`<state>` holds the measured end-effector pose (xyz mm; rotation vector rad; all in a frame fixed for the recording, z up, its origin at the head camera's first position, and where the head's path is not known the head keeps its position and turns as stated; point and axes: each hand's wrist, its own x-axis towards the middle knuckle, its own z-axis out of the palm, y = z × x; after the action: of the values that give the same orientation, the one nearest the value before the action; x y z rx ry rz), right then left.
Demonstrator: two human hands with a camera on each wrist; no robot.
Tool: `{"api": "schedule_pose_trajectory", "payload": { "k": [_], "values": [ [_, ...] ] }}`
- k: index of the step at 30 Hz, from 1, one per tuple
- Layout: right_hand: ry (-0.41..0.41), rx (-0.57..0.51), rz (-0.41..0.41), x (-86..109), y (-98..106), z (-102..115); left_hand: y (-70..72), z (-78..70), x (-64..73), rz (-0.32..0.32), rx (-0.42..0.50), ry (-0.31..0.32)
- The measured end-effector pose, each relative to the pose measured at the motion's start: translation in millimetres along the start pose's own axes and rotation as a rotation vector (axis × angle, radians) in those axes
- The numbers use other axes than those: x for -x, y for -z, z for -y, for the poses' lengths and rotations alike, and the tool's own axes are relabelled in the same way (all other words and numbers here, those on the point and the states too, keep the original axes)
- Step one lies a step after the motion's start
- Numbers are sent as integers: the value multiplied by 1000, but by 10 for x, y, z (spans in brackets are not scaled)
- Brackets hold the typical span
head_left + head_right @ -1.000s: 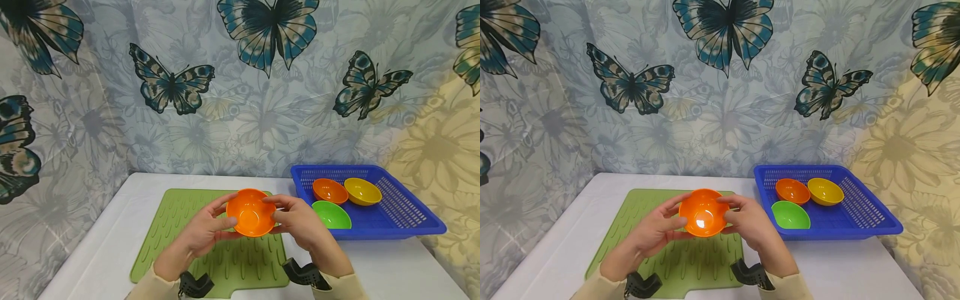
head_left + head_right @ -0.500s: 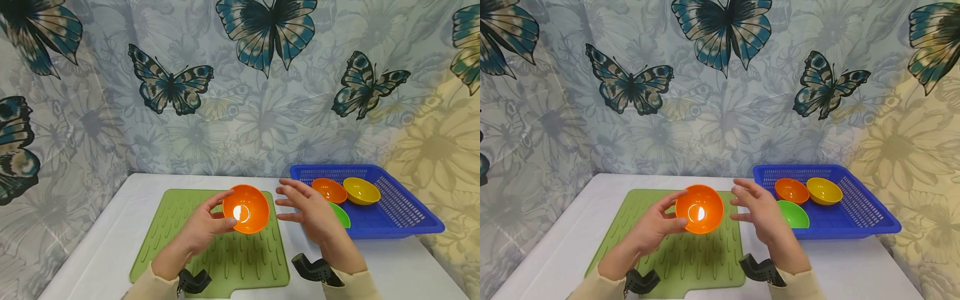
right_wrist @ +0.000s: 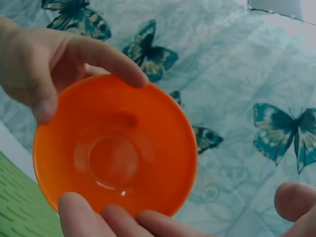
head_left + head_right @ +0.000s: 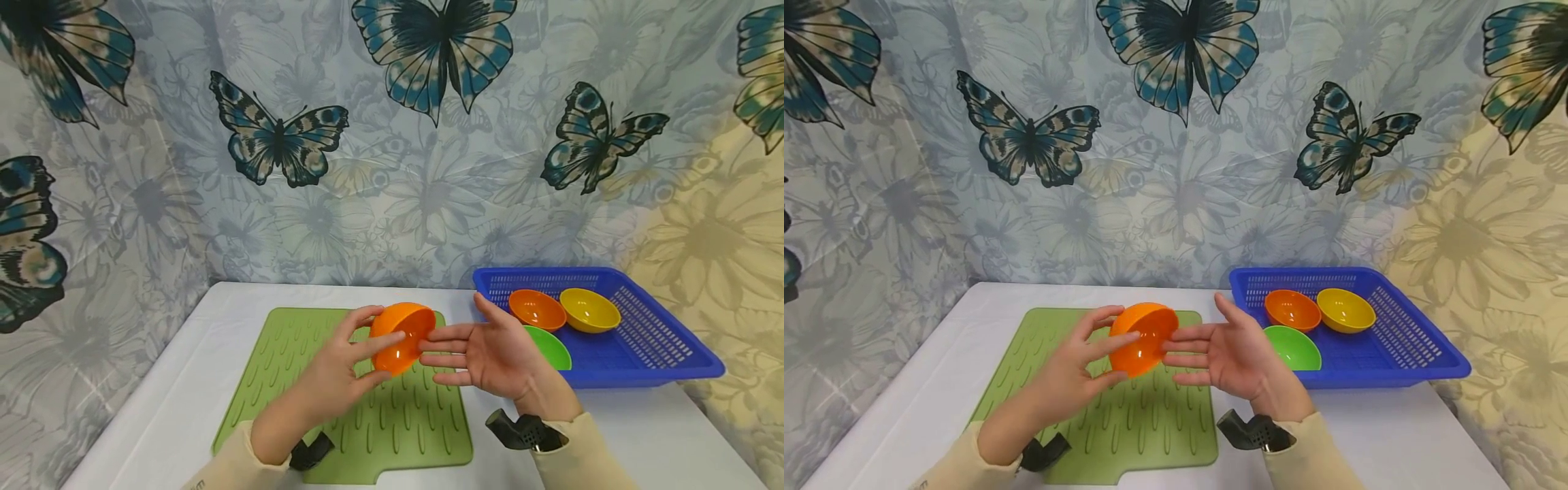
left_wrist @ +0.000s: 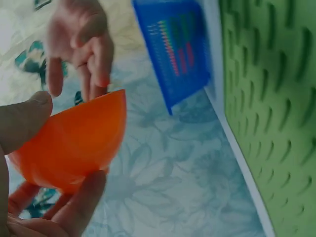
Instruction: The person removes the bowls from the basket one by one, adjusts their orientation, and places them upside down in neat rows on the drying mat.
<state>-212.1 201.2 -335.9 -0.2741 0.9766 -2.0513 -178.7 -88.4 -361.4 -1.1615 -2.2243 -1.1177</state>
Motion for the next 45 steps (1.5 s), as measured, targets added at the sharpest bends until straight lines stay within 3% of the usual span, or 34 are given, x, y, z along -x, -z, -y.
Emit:
{"api": "schedule_pose_trajectory", "payload": {
  "k": [4,8,11,14,19,23,29,34,39,45],
  "values": [
    [-20,-41,13,1,25,-7,-4,34,-26,6,-300,-366],
    [-42,-12,58,-6,62,-11,11,39,-44,27,-579,-659],
    [-64,48,85,-4,90,-6,18,22,-38,49,-755,-819],
    [-92,113,89,4,103,-2,18,-7,-11,101,-846,-889],
    [-122,248,57,3,83,-14,8,-54,25,216,-898,-910],
    [-140,392,-35,-10,53,-47,-11,-75,34,291,-916,-917],
    [-166,503,-152,-37,9,-106,-42,-92,38,330,-934,-923],
    [-154,555,-247,-58,-26,-157,-63,-100,46,356,-907,-885],
    [-83,609,-324,-59,-38,-175,-112,-88,42,357,-756,-755],
    [-33,633,-368,-48,-13,-159,-225,-3,62,182,-418,-578]
  ]
}}
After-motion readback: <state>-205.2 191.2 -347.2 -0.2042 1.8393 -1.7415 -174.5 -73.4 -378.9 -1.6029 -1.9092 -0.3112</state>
